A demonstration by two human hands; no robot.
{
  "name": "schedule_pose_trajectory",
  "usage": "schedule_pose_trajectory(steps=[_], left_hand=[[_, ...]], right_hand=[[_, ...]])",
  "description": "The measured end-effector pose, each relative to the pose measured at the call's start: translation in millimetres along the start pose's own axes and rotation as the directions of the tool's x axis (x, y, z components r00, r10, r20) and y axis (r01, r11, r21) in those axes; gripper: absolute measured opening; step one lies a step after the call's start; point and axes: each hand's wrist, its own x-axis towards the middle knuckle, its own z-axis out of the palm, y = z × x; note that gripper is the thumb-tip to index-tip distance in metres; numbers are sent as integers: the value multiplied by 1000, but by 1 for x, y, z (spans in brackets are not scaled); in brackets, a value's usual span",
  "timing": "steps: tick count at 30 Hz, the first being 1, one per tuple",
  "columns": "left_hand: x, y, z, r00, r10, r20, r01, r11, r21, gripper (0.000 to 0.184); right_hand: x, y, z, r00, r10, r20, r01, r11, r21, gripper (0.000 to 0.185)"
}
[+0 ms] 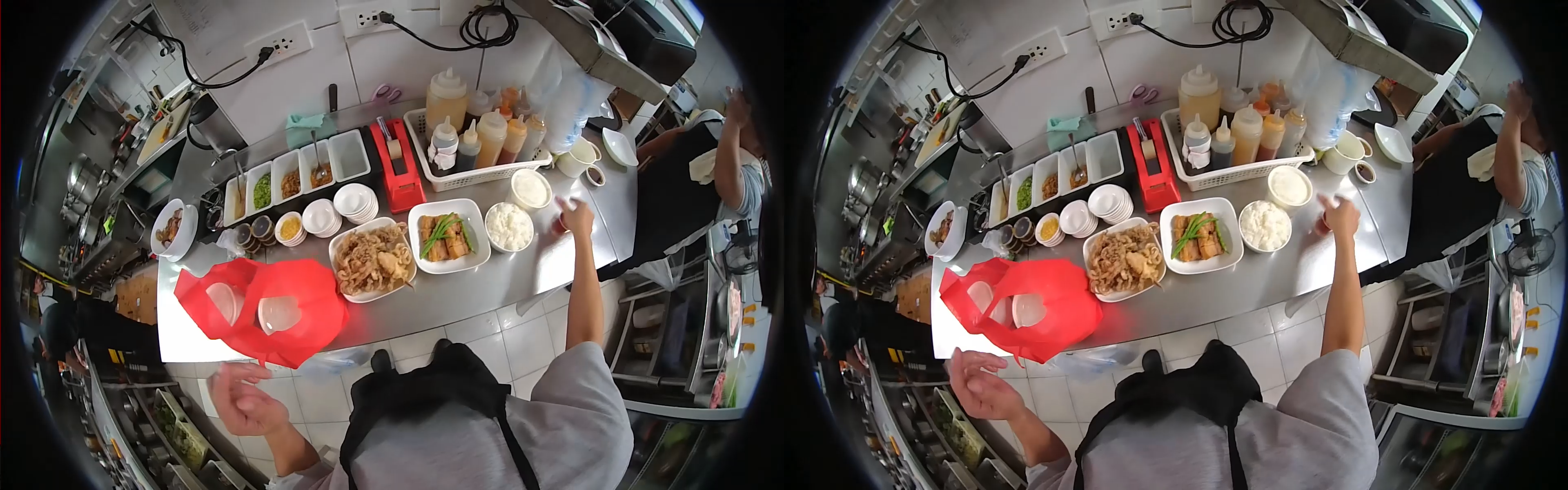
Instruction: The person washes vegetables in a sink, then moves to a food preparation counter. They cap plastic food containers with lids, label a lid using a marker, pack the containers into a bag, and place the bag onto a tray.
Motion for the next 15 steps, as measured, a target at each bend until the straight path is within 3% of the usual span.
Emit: schedule_pose_trajectory(steps=[2, 3, 5, 6, 7, 10, 11, 12, 13, 14, 15], left_hand=[[0, 7, 13, 990, 129, 66, -122, 988, -96, 39], [0, 11, 23, 985, 125, 117, -107, 982, -153, 33], [1, 23, 41, 955, 144, 258, -98, 978, -183, 37], [2, 28, 49, 932, 153, 328, -91, 976, -197, 39], [1, 31, 55, 920, 156, 359, -73, 970, -233, 37], [-2, 36, 73, 897, 133, 421, 6, 950, -311, 32], [-3, 37, 78, 896, 102, 433, 48, 946, -321, 29], [-5, 39, 81, 893, 61, 446, 97, 942, -323, 27], [-9, 37, 86, 887, 83, 454, 83, 939, -333, 23], [-14, 34, 91, 885, 99, 454, 63, 942, -329, 21], [-18, 36, 93, 870, 73, 487, 98, 944, -316, 21]], right_hand=[[53, -20, -20, 975, -117, -192, 128, 990, 51, 56], [86, -29, -23, 809, -283, -516, 437, 876, 204, 57], [132, -78, -58, 833, -103, -544, 391, 804, 447, 53], [148, -96, -73, 900, -29, -435, 323, 714, 621, 52], [159, -108, -81, 952, 22, -304, 230, 601, 766, 51], [194, -127, -84, 899, 271, -343, 307, 167, 937, 47], [201, -123, -86, 828, 264, -495, 296, 544, 785, 49], [203, -119, -86, 757, 178, -629, 226, 831, 508, 50], [189, -123, -95, 877, 208, -433, 174, 702, 690, 52], [196, -126, -89, 903, 200, -380, 190, 608, 771, 48], [212, -119, -84, 926, 215, -310, 198, 422, 885, 45]])
